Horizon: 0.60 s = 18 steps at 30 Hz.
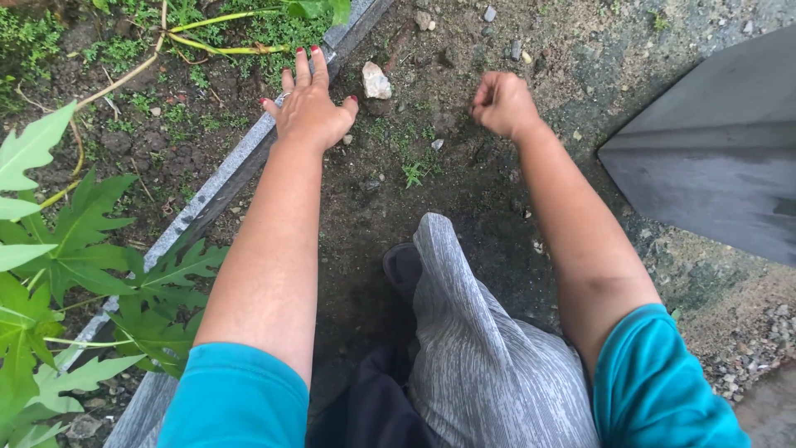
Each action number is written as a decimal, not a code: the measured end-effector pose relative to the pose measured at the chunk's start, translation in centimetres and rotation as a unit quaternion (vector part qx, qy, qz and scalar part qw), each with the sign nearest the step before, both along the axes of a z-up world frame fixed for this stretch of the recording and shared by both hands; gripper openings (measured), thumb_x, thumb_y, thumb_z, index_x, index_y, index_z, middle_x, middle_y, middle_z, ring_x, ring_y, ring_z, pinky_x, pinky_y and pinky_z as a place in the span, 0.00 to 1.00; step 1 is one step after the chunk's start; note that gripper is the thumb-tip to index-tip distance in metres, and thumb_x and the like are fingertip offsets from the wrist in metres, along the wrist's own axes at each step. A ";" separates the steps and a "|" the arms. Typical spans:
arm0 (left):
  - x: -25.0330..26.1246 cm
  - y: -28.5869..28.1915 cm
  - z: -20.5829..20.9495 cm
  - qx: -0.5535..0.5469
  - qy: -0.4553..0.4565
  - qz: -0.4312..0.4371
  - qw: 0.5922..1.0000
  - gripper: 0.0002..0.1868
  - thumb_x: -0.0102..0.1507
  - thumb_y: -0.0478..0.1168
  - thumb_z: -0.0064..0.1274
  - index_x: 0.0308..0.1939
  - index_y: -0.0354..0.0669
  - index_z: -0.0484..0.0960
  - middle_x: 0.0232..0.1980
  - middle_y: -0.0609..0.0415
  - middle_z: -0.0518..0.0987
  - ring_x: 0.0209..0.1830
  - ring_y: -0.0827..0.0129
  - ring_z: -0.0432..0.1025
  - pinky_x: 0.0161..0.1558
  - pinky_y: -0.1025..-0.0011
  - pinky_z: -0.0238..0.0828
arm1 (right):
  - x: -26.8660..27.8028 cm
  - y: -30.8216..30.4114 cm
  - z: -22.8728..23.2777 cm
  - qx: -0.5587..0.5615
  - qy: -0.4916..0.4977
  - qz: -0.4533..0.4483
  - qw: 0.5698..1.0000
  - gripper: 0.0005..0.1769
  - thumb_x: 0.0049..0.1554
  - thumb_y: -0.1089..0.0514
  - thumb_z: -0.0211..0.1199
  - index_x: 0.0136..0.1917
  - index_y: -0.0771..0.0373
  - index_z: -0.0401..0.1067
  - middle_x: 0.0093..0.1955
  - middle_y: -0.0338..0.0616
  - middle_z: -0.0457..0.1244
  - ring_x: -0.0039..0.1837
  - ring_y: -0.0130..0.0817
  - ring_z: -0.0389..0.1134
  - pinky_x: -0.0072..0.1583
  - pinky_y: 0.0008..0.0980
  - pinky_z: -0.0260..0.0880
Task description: The person is pulling weeds and cleaning a garden bed by hand.
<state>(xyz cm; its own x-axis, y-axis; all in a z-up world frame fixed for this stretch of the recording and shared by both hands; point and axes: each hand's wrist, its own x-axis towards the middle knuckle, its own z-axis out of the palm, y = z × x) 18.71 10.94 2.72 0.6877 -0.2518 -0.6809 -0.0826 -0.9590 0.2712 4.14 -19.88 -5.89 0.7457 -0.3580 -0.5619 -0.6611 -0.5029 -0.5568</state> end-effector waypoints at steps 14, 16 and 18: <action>0.1 0.2 -0.4 -0.005 0.008 0.003 1.000 0.50 0.63 0.58 0.51 0.82 0.60 0.38 0.86 0.58 0.37 0.85 0.56 0.37 0.77 0.36 0.30 | 2.2 5.6 -2.8 -0.026 -0.127 0.167 0.977 0.11 0.54 0.71 0.55 0.46 0.62 0.74 0.49 0.50 0.71 0.49 0.43 0.76 0.53 0.34 0.77; 0.2 0.2 -0.4 -0.005 0.010 0.002 1.000 0.51 0.63 0.58 0.51 0.82 0.61 0.38 0.86 0.58 0.37 0.85 0.56 0.36 0.77 0.36 0.30 | 2.6 6.9 -1.9 -0.116 -0.178 0.241 0.947 0.06 0.51 0.68 0.62 0.44 0.63 0.75 0.47 0.54 0.70 0.47 0.49 0.74 0.50 0.41 0.76; 0.3 0.4 -0.6 -0.004 0.014 0.004 1.000 0.51 0.63 0.58 0.51 0.82 0.61 0.38 0.86 0.58 0.37 0.85 0.56 0.36 0.77 0.36 0.30 | 2.9 7.2 -2.4 -0.202 -0.225 0.314 0.900 0.07 0.49 0.66 0.70 0.43 0.64 0.76 0.45 0.58 0.69 0.44 0.54 0.72 0.48 0.47 0.75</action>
<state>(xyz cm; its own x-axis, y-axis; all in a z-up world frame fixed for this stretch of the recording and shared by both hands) 18.98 11.35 2.07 0.6703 -0.2516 -0.6981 -0.0671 -0.9574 0.2807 7.09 -12.69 -8.26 0.9919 0.1060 -0.0706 0.0709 -0.9199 -0.3857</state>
